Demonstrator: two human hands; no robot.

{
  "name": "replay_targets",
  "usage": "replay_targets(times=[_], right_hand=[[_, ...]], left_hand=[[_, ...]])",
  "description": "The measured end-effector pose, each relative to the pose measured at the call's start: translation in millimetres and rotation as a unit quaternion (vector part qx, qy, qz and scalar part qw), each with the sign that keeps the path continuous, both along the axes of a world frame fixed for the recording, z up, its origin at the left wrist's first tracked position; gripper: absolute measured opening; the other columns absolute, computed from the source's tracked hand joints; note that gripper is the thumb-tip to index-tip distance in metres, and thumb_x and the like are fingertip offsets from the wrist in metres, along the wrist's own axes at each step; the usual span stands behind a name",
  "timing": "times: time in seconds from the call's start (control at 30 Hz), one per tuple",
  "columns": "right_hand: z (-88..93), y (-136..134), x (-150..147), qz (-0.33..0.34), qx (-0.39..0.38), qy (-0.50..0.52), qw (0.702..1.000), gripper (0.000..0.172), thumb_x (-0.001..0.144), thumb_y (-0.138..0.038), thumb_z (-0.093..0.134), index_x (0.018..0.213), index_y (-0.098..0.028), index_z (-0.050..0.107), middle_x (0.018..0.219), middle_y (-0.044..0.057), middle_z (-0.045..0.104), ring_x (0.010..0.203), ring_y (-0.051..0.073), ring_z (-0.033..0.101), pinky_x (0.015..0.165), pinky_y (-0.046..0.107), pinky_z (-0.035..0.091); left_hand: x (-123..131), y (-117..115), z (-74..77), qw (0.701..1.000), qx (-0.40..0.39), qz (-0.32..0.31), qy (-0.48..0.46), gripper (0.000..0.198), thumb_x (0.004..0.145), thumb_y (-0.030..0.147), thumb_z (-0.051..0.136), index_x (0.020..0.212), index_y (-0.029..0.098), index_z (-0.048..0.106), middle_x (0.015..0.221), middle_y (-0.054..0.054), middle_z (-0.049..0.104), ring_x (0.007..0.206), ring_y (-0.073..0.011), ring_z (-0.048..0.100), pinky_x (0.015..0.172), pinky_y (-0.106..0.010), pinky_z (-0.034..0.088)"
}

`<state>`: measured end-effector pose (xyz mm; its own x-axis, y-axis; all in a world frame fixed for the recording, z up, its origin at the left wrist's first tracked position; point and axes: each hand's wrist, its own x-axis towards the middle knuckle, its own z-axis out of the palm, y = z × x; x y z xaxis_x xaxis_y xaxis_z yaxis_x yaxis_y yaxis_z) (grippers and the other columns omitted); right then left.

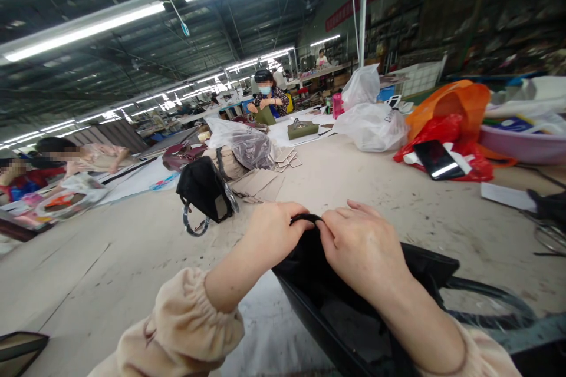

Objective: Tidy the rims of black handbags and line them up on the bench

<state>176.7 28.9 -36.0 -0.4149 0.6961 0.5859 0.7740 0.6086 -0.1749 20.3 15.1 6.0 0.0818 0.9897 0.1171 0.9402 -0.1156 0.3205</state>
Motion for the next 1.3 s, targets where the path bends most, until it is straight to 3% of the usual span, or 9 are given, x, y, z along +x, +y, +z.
replay_targets(times=[0.07, 0.37, 0.7, 0.87, 0.97, 1.13, 1.3], right_hand=[[-0.2, 0, 0, -0.002, 0.000, 0.003, 1.000, 0.020, 0.082, -0.014, 0.052, 0.065, -0.019, 0.061, 0.063, 0.000, 0.064, 0.065, 0.015, 0.060, 0.095, 0.031, 0.034], [-2.8, -2, 1, -0.005, 0.005, -0.003, 1.000, 0.019, 0.083, -0.016, 0.053, 0.065, -0.019, 0.059, 0.064, 0.000, 0.064, 0.065, 0.015, 0.059, 0.093, 0.031, 0.035], [0.4, -2, 6, -0.018, -0.018, -0.025, 0.999, 0.018, 0.087, -0.022, 0.053, 0.072, -0.020, 0.063, 0.070, 0.001, 0.068, 0.068, 0.017, 0.063, 0.091, 0.034, 0.037], [6.8, -8, 23, -0.060, -0.052, -0.072, 0.994, 0.019, 0.085, -0.028, 0.058, 0.068, -0.023, 0.066, 0.065, 0.003, 0.068, 0.063, 0.021, 0.063, 0.070, 0.034, 0.041], [10.4, -11, 28, -0.078, -0.057, -0.084, 0.992, 0.022, 0.084, -0.029, 0.058, 0.064, -0.023, 0.065, 0.063, 0.003, 0.067, 0.061, 0.022, 0.063, 0.057, 0.032, 0.035], [12.6, -15, 29, -0.050, -0.052, -0.071, 0.995, 0.019, 0.084, -0.024, 0.057, 0.065, -0.022, 0.063, 0.065, 0.001, 0.067, 0.062, 0.020, 0.063, 0.055, 0.031, 0.032], [14.1, -21, 34, -0.080, -0.074, -0.062, 0.992, 0.014, 0.084, -0.026, 0.057, 0.072, -0.023, 0.064, 0.066, 0.002, 0.067, 0.059, 0.020, 0.063, 0.053, 0.030, 0.030]], left_hand=[[-1, 2, -0.6, 1.000, -0.005, -0.025, 0.014, 0.019, 0.082, 0.031, 0.056, 0.090, 0.026, 0.072, 0.088, 0.001, 0.074, 0.081, -0.0169, 0.065, 0.073, -0.026, 0.045], [-4, 12, -1.2, 0.996, 0.007, -0.057, 0.065, 0.018, 0.081, 0.029, 0.056, 0.081, 0.023, 0.073, 0.074, 0.001, 0.072, 0.068, -0.0147, 0.062, 0.061, -0.024, 0.040], [-1, 10, -2.6, 0.986, 0.032, -0.074, 0.147, 0.023, 0.086, 0.028, 0.050, 0.076, 0.020, 0.069, 0.071, -0.003, 0.070, 0.070, -0.0170, 0.064, 0.063, -0.026, 0.040], [1, 9, -2.0, 0.982, 0.029, -0.065, 0.173, 0.024, 0.086, 0.033, 0.050, 0.075, 0.021, 0.067, 0.068, -0.002, 0.068, 0.067, -0.0169, 0.063, 0.060, -0.026, 0.037], [3, 9, -1.6, 0.981, 0.031, -0.063, 0.183, 0.024, 0.086, 0.034, 0.051, 0.074, 0.021, 0.067, 0.067, -0.002, 0.068, 0.065, -0.0169, 0.061, 0.058, -0.026, 0.035], [3, 10, 2.1, 0.979, 0.034, -0.082, 0.181, 0.024, 0.085, 0.031, 0.051, 0.070, 0.020, 0.066, 0.064, -0.001, 0.066, 0.061, -0.0151, 0.058, 0.054, -0.026, 0.032], [13, 19, 4.2, 0.972, 0.036, -0.172, 0.159, 0.020, 0.085, 0.025, 0.051, 0.075, 0.019, 0.068, 0.068, -0.001, 0.067, 0.065, -0.0142, 0.059, 0.060, -0.024, 0.038]])
